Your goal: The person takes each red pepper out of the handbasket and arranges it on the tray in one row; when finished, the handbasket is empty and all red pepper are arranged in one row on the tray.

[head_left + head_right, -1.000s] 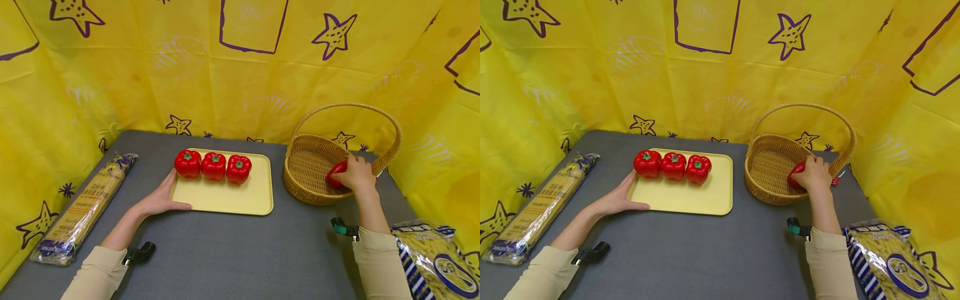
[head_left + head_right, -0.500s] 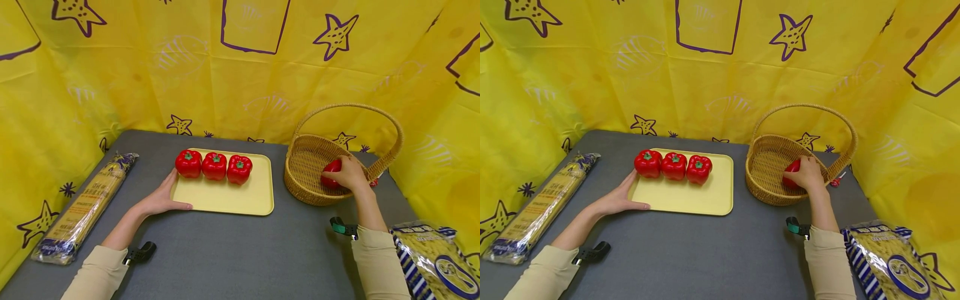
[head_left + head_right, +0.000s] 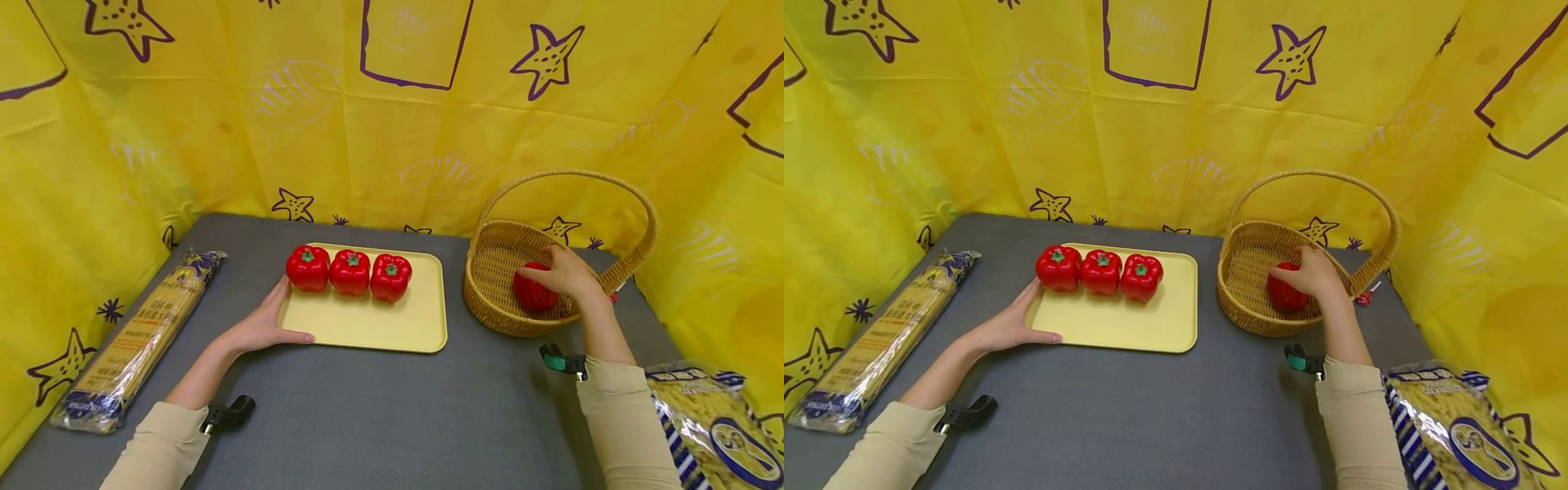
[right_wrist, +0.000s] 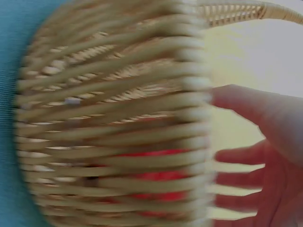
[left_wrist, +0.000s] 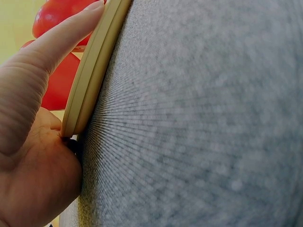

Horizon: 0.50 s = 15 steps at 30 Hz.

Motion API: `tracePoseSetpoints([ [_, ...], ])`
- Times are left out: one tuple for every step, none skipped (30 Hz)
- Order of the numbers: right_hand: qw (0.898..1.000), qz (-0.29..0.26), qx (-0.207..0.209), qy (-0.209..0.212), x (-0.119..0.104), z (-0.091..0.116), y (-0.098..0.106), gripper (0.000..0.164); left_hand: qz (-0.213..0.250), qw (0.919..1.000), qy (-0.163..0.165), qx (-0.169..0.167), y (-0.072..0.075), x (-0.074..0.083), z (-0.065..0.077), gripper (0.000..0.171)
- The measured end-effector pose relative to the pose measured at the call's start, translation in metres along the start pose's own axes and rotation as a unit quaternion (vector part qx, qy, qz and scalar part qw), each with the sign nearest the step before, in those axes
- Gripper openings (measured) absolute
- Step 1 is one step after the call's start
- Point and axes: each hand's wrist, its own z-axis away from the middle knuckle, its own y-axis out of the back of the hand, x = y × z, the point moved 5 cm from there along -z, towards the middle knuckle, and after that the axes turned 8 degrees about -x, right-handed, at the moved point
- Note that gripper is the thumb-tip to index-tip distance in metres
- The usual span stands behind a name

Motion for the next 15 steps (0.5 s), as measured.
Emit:
tracePoseSetpoints([
  [1.0,0.01,-0.014,-0.003,-0.002,-0.001,0.004,0.09,0.0,1.0,0.0,0.0,0.0,0.0,0.0,0.128],
  [0.999,0.019,-0.027,-0.006,-0.004,-0.001,0.007,0.09,0.0,1.0,0.0,0.0,0.0,0.0,0.0,0.128],
  [0.999,0.026,-0.04,-0.008,-0.007,-0.002,0.011,0.091,0.001,1.0,0.001,-0.001,0.0,0.0,0.0,0.128],
  [0.998,0.033,-0.051,-0.011,-0.009,-0.003,0.014,0.092,0.001,1.0,0.001,-0.001,0.0,0.0,0.0,0.128],
  [0.997,0.044,-0.061,-0.011,-0.011,-0.005,0.017,0.091,0.001,1.0,0.002,-0.001,0.0,-0.001,0.0,0.128],
  [0.996,0.052,-0.071,-0.01,-0.013,-0.006,0.02,0.091,0.002,1.0,0.003,-0.002,0.0,-0.001,0.001,0.128],
  [0.995,0.06,-0.079,-0.008,-0.015,-0.008,0.023,0.09,0.001,1.0,0.002,-0.003,0.0,-0.001,0.0,0.128],
  [0.994,0.067,-0.09,-0.01,-0.016,-0.011,0.025,0.091,0.001,1.0,0.004,-0.003,0.0,-0.001,0.0,0.128],
  [0.992,0.075,-0.104,-0.014,-0.016,-0.014,0.026,0.091,0.001,1.0,0.005,-0.003,0.0,-0.001,0.0,0.128],
  [0.99,0.078,-0.118,-0.02,-0.016,-0.016,0.027,0.093,0.001,1.0,0.005,-0.004,0.0,-0.001,0.0,0.128],
  [0.987,0.079,-0.134,-0.027,-0.015,-0.019,0.028,0.095,0.001,1.0,0.004,-0.004,0.0,-0.001,0.0,0.128],
  [0.985,0.077,-0.153,-0.036,-0.014,-0.021,0.028,0.098,0.0,1.0,0.004,-0.004,0.0,-0.001,-0.001,0.128],
  [0.981,0.075,-0.172,-0.046,-0.013,-0.023,0.028,0.102,0.0,1.0,0.003,-0.003,-0.001,-0.001,-0.001,0.128],
  [0.977,0.069,-0.193,-0.057,-0.011,-0.025,0.027,0.105,-0.001,1.0,0.003,-0.002,-0.001,0.0,-0.001,0.128],
  [0.973,0.063,-0.212,-0.067,-0.009,-0.027,0.027,0.107,0.0,1.0,0.001,-0.002,-0.001,0.0,-0.001,0.128],
])
